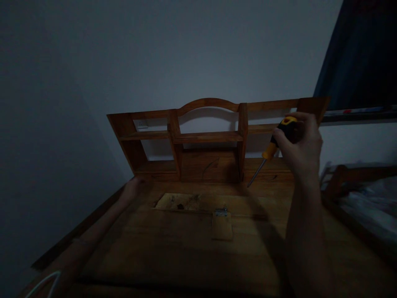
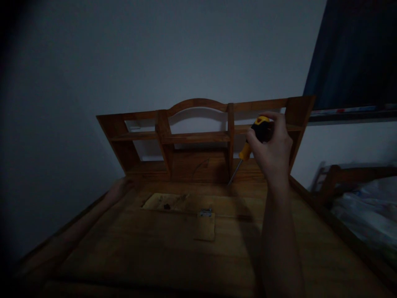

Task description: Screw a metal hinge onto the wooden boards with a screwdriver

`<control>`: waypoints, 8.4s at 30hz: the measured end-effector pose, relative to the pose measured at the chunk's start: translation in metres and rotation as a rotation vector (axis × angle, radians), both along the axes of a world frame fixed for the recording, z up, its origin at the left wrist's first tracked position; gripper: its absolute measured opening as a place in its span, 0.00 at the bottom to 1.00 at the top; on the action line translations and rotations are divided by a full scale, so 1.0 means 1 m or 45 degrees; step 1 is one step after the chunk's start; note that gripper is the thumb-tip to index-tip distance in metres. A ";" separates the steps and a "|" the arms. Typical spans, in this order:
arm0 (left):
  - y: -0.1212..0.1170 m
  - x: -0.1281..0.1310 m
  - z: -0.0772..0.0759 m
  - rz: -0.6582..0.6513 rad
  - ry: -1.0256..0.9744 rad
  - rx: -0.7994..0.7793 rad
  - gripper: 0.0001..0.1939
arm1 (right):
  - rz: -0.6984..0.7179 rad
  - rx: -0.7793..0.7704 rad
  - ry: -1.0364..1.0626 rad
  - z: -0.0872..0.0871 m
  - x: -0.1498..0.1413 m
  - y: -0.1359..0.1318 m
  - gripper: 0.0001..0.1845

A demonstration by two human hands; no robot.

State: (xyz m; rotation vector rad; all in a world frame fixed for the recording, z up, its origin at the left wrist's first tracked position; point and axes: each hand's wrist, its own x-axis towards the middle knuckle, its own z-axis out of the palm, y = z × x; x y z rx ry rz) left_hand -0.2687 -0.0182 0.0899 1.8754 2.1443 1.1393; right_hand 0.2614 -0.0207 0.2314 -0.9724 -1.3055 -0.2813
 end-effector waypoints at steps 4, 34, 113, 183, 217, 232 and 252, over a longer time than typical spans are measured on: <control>0.026 0.115 -0.024 -0.435 -0.122 0.130 0.10 | 0.060 -0.177 -0.179 -0.004 -0.003 0.003 0.21; 0.032 0.254 -0.097 -1.321 -0.391 -0.077 0.11 | 0.434 -0.804 -1.091 -0.033 -0.068 0.015 0.11; 0.033 0.256 -0.101 -1.334 -0.253 0.031 0.13 | 0.710 -0.835 -1.113 -0.027 -0.062 0.009 0.20; 0.008 0.278 -0.089 -1.021 -0.779 -0.230 0.29 | 0.378 -0.757 -1.125 -0.037 -0.082 0.011 0.12; 0.010 0.276 -0.089 -1.057 -0.581 -0.204 0.19 | 0.584 -0.772 -1.084 -0.039 -0.079 0.013 0.13; 0.008 0.275 -0.087 -1.092 -0.592 -0.223 0.18 | 0.617 -0.773 -1.114 -0.036 -0.082 0.011 0.10; 0.011 0.275 -0.091 -1.133 -0.658 -0.245 0.17 | 0.504 -0.719 -1.164 -0.038 -0.082 0.015 0.10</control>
